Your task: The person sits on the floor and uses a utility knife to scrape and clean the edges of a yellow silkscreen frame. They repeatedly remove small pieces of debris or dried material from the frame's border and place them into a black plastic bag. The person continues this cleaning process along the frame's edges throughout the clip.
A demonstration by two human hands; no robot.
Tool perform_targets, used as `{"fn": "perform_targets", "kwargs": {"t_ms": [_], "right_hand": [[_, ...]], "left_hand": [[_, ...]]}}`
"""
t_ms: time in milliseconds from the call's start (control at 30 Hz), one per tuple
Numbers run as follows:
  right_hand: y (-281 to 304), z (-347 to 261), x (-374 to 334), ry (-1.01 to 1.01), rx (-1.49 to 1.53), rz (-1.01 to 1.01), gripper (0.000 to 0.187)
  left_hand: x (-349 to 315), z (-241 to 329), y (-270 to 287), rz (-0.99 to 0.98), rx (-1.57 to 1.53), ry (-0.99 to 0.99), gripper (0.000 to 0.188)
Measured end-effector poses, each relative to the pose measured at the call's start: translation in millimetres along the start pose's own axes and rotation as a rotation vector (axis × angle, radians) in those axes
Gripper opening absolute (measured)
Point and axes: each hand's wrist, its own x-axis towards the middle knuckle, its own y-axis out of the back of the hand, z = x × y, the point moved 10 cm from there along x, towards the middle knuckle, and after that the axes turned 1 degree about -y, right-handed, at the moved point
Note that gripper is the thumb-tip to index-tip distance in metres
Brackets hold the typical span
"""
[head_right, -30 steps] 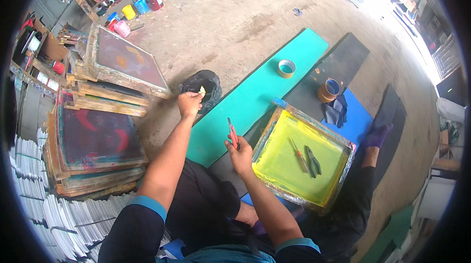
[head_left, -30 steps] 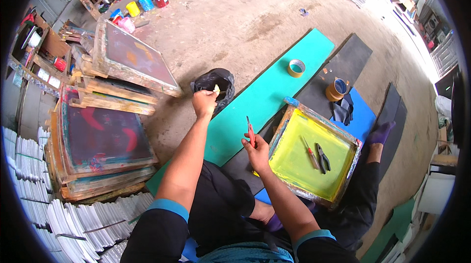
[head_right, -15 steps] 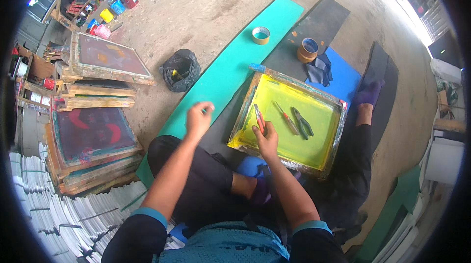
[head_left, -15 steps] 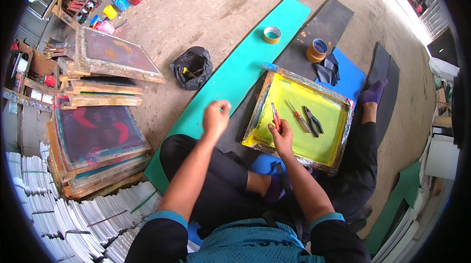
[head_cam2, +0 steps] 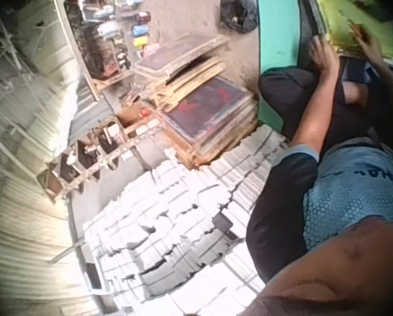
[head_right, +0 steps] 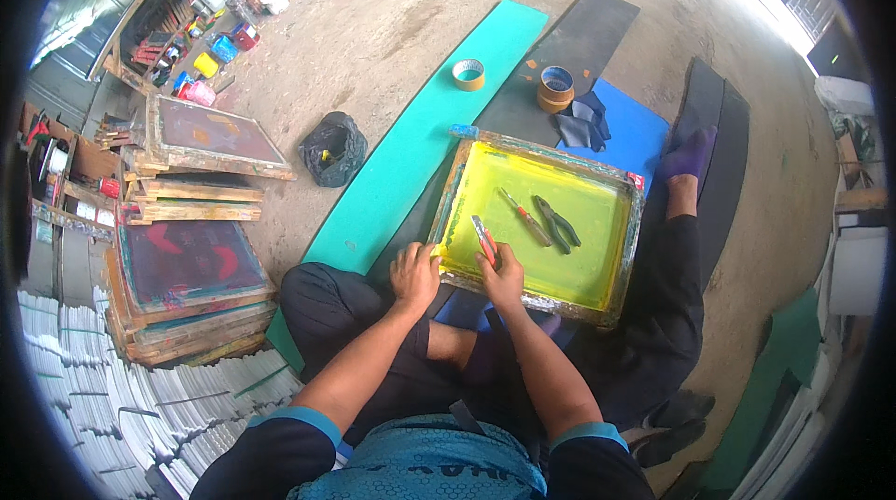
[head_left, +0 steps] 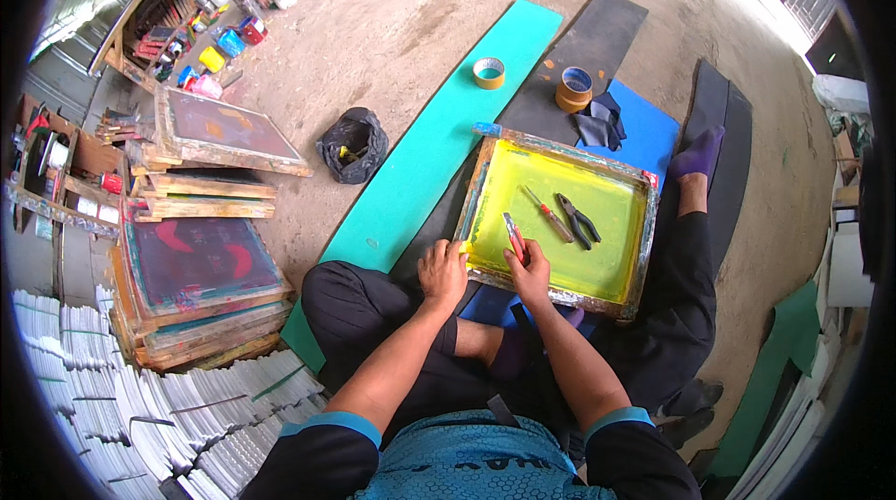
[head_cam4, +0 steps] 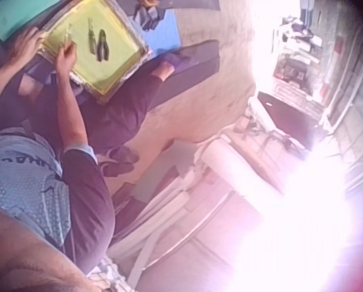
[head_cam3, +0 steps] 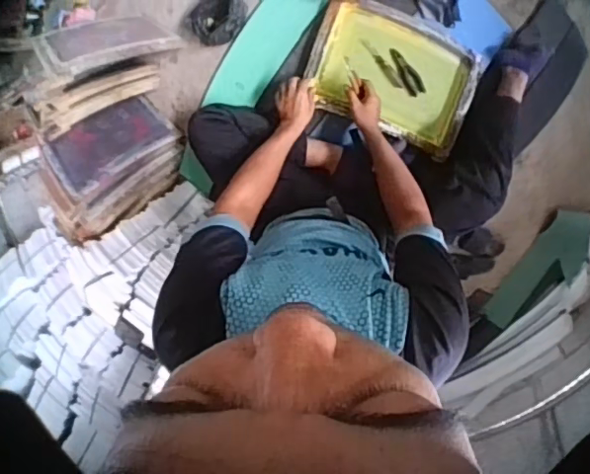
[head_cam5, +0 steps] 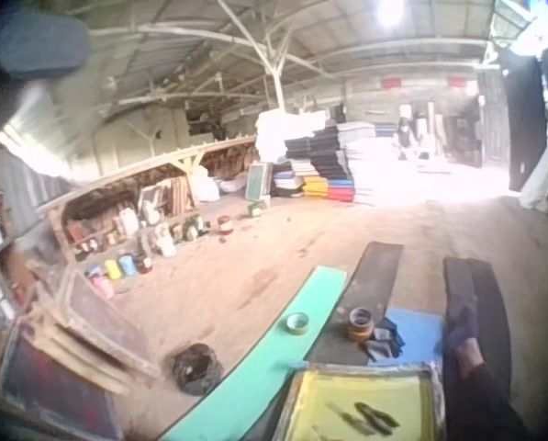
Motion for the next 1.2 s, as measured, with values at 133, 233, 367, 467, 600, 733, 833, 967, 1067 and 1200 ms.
{"fn": "perform_targets", "kwargs": {"t_ms": [133,233,367,467,600,733,833,967,1067,1200], "right_hand": [[4,-10,-2,0.020,0.003,0.035,0.029],[6,-9,0,-0.002,-0.001,0.035,0.030],[4,-13,1,0.006,-0.006,0.026,0.030],[4,-16,0,0.020,-0.016,0.039,0.030],[5,-10,1,-0.008,-0.044,0.031,0.031],[3,-10,1,0.009,-0.016,0.037,0.029],[-1,-13,0,0.010,0.009,0.021,0.026],[0,-7,2,0.010,0.011,0.020,0.026],[-1,-6,3,0.025,0.001,0.019,0.025],[-3,-5,2,-0.015,-0.001,-0.005,0.025]], "left_hand": [[-2,-3,-1,0.039,-0.082,0.103,0.025],[1,-5,-3,0.020,-0.146,0.223,0.021],[4,-17,-19,-0.005,-0.159,0.274,0.020],[3,-21,-19,0.032,-0.210,0.261,0.021],[-3,-17,-11,0.078,-0.239,0.195,0.021],[-5,-20,-11,0.088,-0.251,0.204,0.021],[-3,-32,-19,0.063,-0.296,0.284,0.019],[1,-38,-33,-0.044,-0.306,0.361,0.018],[2,-41,-37,-0.058,-0.312,0.366,0.016],[3,-44,-39,-0.069,-0.301,0.318,0.016]]}}
